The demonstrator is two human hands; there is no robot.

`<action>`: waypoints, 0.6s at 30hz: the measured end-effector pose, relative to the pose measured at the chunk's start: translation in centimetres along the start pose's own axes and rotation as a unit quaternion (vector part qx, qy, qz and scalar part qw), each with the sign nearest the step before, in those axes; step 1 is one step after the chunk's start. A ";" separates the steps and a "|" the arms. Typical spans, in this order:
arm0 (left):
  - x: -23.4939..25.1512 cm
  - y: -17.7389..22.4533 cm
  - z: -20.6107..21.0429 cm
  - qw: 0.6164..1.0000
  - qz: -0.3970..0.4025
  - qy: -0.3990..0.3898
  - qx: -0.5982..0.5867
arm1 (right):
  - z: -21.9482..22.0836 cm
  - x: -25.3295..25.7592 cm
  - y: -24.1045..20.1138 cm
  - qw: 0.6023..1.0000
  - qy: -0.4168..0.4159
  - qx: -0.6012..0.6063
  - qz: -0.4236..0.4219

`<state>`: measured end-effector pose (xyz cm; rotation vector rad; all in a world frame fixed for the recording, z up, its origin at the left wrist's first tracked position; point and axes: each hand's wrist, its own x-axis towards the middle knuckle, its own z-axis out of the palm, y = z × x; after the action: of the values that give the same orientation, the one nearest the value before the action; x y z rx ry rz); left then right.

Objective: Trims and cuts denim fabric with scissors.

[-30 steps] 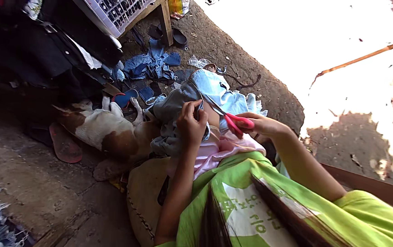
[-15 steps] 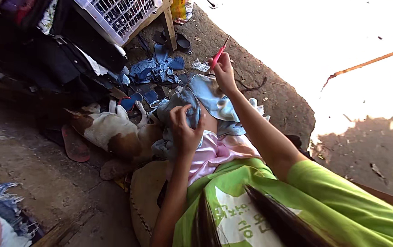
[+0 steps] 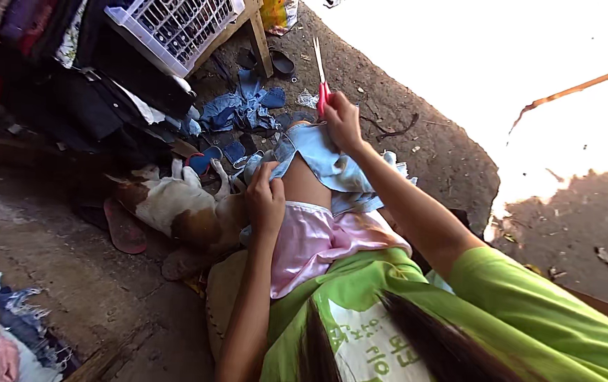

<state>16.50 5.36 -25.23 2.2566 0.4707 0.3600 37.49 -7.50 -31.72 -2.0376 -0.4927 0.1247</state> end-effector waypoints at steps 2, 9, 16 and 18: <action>0.1 2.3 -1.0 0.997 0.065 -0.036 0.005 | -2.9 0.8 -1.5 0.999 0.011 0.001 -0.041; -3.8 3.1 2.0 0.972 0.050 -0.155 0.170 | -3.8 -4.6 1.4 0.996 0.010 -0.053 0.074; -4.9 1.2 2.4 0.996 0.051 0.013 0.068 | -6.2 -9.4 1.3 0.996 0.027 0.065 -0.049; -5.0 0.8 2.7 0.996 0.058 0.058 0.044 | -8.5 -11.3 -0.4 0.986 -0.087 0.137 -0.032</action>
<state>13.35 0.92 -26.94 2.3642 0.4243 0.5404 29.56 -18.71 -28.38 -1.7491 -0.6134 0.3160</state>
